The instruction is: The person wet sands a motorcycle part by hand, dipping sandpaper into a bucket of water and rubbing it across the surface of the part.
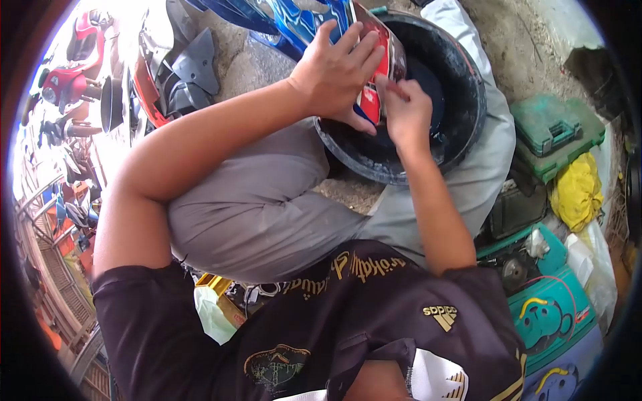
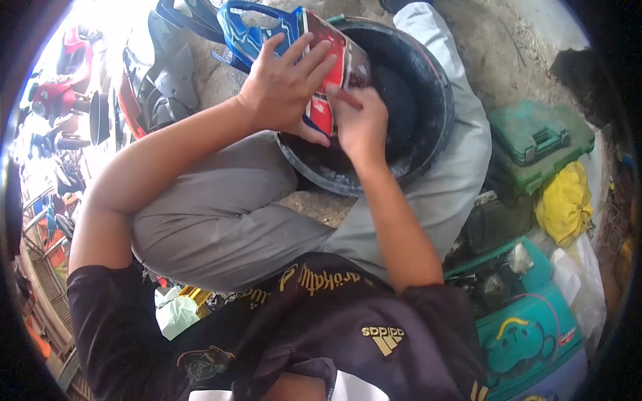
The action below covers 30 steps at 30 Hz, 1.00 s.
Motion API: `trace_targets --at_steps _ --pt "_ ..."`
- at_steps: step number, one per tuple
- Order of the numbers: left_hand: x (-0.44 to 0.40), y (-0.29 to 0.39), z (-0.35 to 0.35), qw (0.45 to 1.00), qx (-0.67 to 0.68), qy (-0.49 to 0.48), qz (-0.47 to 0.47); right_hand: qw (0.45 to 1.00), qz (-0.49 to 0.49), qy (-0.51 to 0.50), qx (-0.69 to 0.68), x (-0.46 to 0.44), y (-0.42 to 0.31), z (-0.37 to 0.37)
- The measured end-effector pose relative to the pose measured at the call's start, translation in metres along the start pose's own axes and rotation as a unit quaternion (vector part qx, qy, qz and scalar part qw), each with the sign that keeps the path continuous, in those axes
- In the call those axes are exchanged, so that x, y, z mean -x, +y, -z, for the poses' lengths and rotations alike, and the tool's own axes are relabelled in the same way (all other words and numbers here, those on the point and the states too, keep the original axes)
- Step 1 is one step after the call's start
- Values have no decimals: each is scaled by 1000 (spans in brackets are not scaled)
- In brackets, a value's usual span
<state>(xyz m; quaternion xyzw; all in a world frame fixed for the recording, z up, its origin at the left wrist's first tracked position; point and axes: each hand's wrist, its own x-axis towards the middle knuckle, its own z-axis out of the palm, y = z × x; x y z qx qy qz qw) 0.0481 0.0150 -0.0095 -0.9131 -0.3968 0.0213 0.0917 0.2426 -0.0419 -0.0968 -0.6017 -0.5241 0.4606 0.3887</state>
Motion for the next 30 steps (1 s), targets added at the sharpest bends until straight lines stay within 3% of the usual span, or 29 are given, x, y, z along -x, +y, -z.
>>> trace_targets --at_steps 4,7,8,11,12,16,19,30 --pt "-1 0 5 1000 -9 -16 -1 999 23 8 -25 6 -3 2" --pt "-2 0 4 1000 -12 -7 -2 997 -40 -2 -69 20 1 5" --pt "-2 -1 3 1000 -11 -18 -1 1000 13 -7 -18 7 15 6" --pt "-2 1 4 1000 -17 -19 1 998 -22 -21 -52 -19 -10 1" --pt "-1 1 5 1000 -12 -16 0 986 -115 -22 -120 -9 -39 5" --pt "-2 2 4 1000 -8 -17 4 975 -185 -36 -121 26 -12 7" --pt "-2 2 3 1000 -11 -17 0 999 -28 1 -27 -6 -7 0" --pt "-2 5 2 1000 -7 -20 -2 1000 -11 -1 -13 -21 -9 0"
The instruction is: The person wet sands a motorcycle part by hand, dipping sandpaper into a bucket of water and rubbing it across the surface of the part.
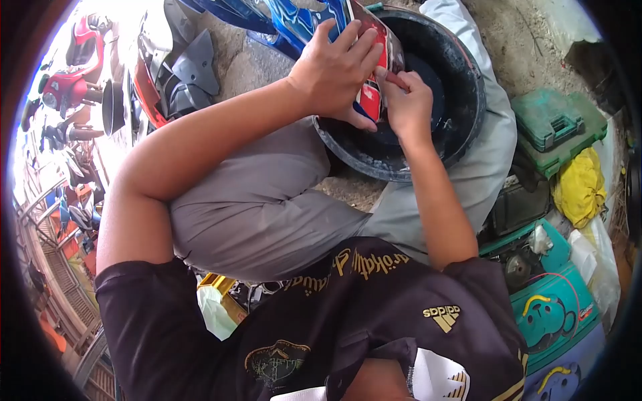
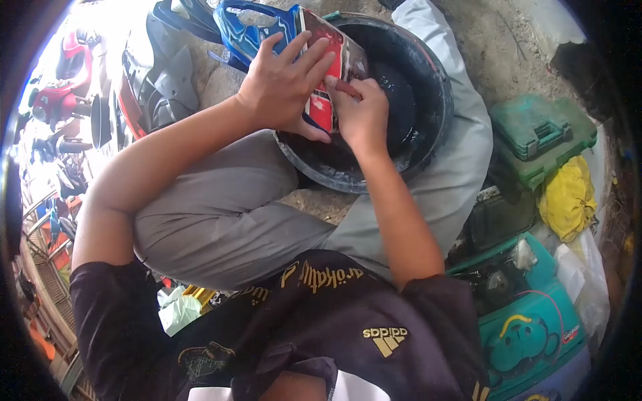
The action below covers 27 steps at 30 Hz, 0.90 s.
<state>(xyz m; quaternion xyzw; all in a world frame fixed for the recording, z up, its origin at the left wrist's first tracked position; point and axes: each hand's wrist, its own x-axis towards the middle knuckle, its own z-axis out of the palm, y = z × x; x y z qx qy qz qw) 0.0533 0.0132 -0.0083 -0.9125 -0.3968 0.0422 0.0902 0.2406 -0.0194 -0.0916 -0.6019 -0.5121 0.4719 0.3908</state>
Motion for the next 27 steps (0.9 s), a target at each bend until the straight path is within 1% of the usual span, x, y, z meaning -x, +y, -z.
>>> trace_targets --at_steps 2,5,6,9,10,13,14,17,18,21,22,25,26,27 --pt "-3 -1 3 1000 -12 3 -3 1000 24 13 -8 1 -7 -1" --pt "-5 0 3 1000 1 -6 1 999 -33 -3 29 31 30 9" --pt "-5 1 4 1000 -6 -9 3 999 -46 0 1 34 9 11" --pt "-4 -3 2 1000 -4 0 0 999 33 10 -26 2 5 0" --pt "-4 -3 4 1000 -8 -13 2 997 54 2 58 -10 -1 0" --pt "-4 -3 5 1000 -10 -14 -2 999 30 13 3 2 3 -3" --pt "-4 -3 4 1000 -3 -7 -3 998 45 13 53 16 12 3" --pt "-5 -3 1 1000 5 -1 -2 998 48 12 35 36 26 4" --pt "-5 -2 3 1000 -2 8 -4 994 92 24 48 25 28 3" --pt "-5 -2 4 1000 -1 4 -4 993 110 24 33 -5 7 -1" --pt "-5 -3 3 1000 -2 3 -5 997 62 18 30 2 1 -1" --pt "-5 -2 2 1000 -6 -2 -1 999 31 8 4 43 34 3" --pt "-5 -2 1 1000 2 -4 2 992 -94 -37 -75 49 27 5" --pt "-5 -3 0 1000 -3 0 2 995 -66 -26 -65 41 24 3"
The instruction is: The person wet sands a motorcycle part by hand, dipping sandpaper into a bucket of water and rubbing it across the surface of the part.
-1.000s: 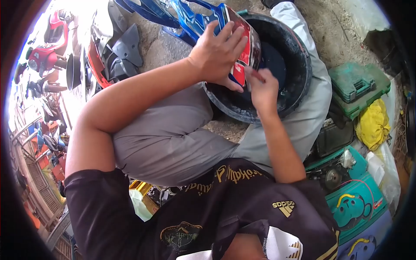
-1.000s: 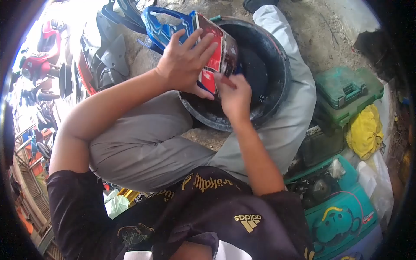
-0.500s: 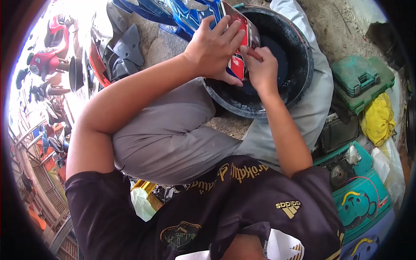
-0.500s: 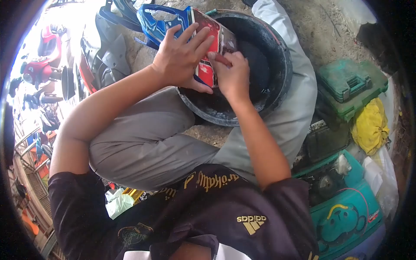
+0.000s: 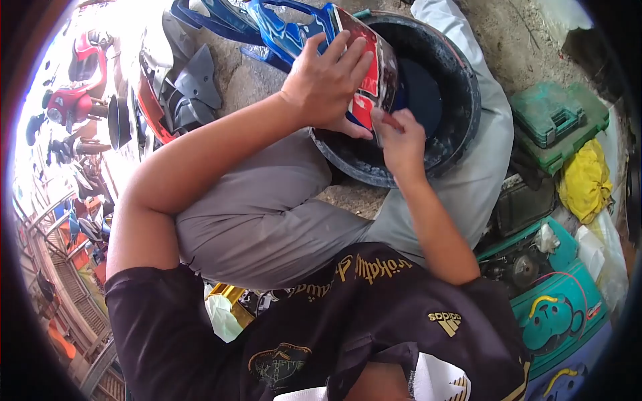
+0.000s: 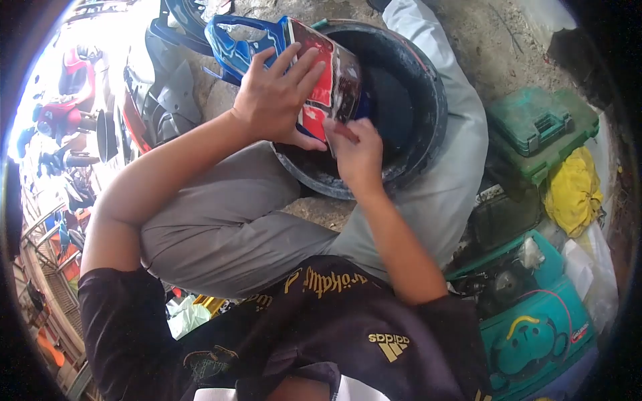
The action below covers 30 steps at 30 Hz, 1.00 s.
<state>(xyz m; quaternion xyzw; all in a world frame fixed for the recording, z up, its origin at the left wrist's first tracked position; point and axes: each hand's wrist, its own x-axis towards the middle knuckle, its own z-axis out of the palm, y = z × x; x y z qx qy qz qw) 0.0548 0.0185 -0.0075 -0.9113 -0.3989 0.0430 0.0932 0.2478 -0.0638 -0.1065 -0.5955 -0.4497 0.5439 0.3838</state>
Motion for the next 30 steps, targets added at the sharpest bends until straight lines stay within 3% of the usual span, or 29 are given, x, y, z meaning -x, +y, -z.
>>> trace_targets --at_steps 3,6,8,10,13,14,16,19,22,23,26,30 --pt "-1 3 3 1000 -10 -15 1 995 74 36 58 -37 -25 -8" --pt "0 2 4 1000 -14 -15 -1 991 108 68 30 -30 -17 -15" --pt "-1 3 3 1000 -5 -5 -1 998 20 41 49 3 -5 -4" --pt "-1 2 2 1000 13 13 -2 985 -137 32 -97 17 -28 -7" --pt "1 0 0 1000 -9 1 -7 998 -8 65 6 -29 -7 -13" --pt "-1 0 3 1000 -16 -8 -4 996 -28 61 -58 -34 -27 -13" --pt "0 2 3 1000 -11 -3 -6 998 -2 61 17 -25 -18 -12" --pt "-1 2 2 1000 -6 3 -1 982 -169 35 -80 17 -24 -1" --pt "-2 2 2 1000 -7 -3 -1 999 -15 51 -6 -10 -11 -7" --pt "-2 4 3 1000 -8 -13 0 994 30 47 89 -26 -21 -8" --pt "0 2 4 1000 -4 -15 -3 996 33 58 58 -25 -25 -10" --pt "-1 -1 -1 1000 -10 1 -3 993 -84 37 -70 8 -27 -6"
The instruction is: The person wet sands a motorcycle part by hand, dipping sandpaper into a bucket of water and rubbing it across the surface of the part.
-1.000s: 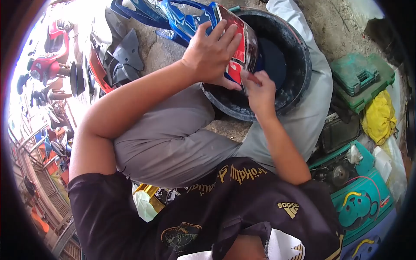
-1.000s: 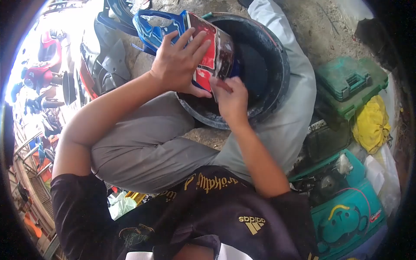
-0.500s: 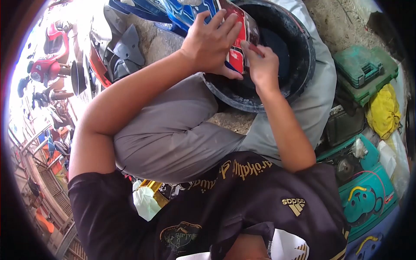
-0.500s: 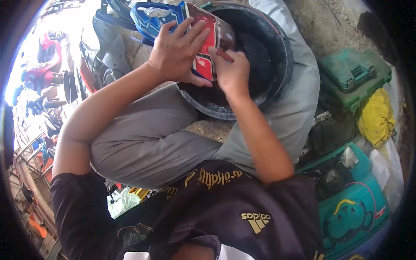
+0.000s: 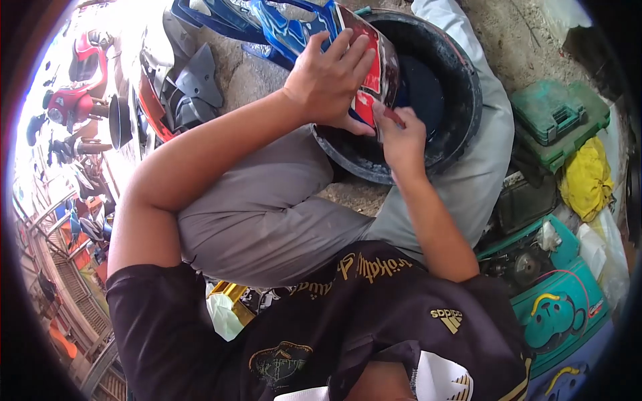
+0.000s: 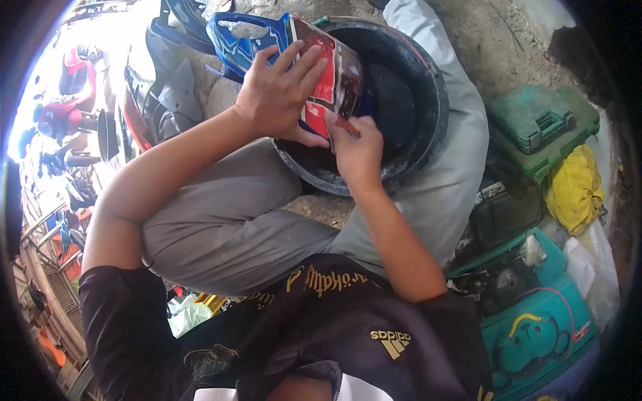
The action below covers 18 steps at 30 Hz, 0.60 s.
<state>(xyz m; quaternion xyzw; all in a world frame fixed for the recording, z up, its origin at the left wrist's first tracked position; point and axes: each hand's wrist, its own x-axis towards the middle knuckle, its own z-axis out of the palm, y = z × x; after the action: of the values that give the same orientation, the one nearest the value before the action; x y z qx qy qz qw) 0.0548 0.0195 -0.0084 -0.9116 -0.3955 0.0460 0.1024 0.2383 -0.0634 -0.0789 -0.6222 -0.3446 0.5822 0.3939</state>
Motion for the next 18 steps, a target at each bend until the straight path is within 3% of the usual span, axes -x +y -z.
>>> trace_targets --at_steps 1,4,5,8,9,17,18 --pt "0 0 1 1000 -3 0 0 993 86 10 84 -18 8 -2" --pt "2 4 4 1000 0 -17 2 997 69 -45 -13 -55 -10 -11" --pt "3 3 4 1000 -3 -14 -1 993 111 -25 30 -58 -3 -12" --pt "-1 4 5 1000 -5 -13 1 988 111 -19 104 -30 12 6" --pt "-1 4 5 1000 1 -8 1 989 33 -29 141 -13 2 11" --pt "-1 4 3 1000 -9 -7 -3 987 140 0 81 -46 -2 -8" --pt "-1 4 4 1000 -8 -6 -4 992 107 -3 73 -35 9 -5"
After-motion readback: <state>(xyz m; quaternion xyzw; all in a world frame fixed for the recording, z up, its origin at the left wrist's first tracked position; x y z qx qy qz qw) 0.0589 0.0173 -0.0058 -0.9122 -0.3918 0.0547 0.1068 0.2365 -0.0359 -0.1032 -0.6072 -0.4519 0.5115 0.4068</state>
